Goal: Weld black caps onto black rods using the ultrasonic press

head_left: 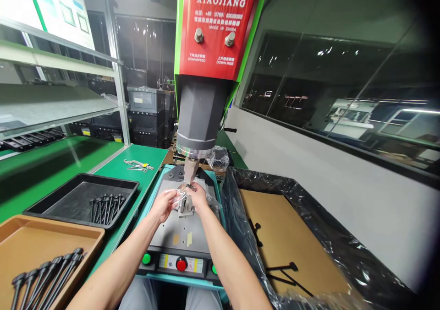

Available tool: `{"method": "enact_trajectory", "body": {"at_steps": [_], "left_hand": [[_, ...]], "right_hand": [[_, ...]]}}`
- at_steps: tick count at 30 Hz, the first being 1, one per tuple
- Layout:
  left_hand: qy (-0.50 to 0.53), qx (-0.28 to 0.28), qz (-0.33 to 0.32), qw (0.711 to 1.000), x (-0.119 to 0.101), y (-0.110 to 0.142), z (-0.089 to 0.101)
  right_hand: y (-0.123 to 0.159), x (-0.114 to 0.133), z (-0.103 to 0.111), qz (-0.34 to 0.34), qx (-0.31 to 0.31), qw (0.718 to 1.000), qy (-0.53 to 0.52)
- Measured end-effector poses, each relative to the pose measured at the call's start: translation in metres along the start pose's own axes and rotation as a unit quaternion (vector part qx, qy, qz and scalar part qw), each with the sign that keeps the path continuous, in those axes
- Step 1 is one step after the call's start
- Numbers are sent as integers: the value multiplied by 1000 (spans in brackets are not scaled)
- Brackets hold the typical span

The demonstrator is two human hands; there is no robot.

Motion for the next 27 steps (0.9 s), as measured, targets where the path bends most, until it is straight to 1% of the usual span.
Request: {"method": "enact_trajectory", "body": {"at_steps": [3, 8, 12, 15, 18, 21, 24, 27], "left_hand": [[-2, -1, 0, 1000, -1, -1, 2], [-9, -4, 3, 1000, 2, -5, 4], [-20, -11, 0, 1000, 7, -7, 5], [-32, -15, -5, 999, 10, -9, 5], [-47, -20, -13, 999, 13, -14, 8], [-60, -31, -18, 998, 19, -20, 13], [-63, -41, -20, 997, 24, -25, 18], [-58, -43, -20, 997, 25, -26, 17]], "right_hand": [[-3, -6, -3, -36, 31, 999, -4], [-4, -3, -3, -41, 66, 997, -22], [-3, -9, -2, -46, 52, 997, -33], [0, -20, 2, -70, 44, 996, -39], [6, -36, 9, -112, 53, 992, -30], [14, -51, 21, -145, 66, 987, 0], [26, -62, 32, -155, 89, 983, 33], [39, -68, 40, -147, 115, 980, 63]]}}
Point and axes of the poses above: each hand's wrist, its own y-axis away from the middle knuckle, its own z-axis out of the back of the hand, x = y × z, the point moved 9 cm from there along -y, towards the middle knuckle, and after that the axes turned 15 degrees about -x, right-handed, at the moved point
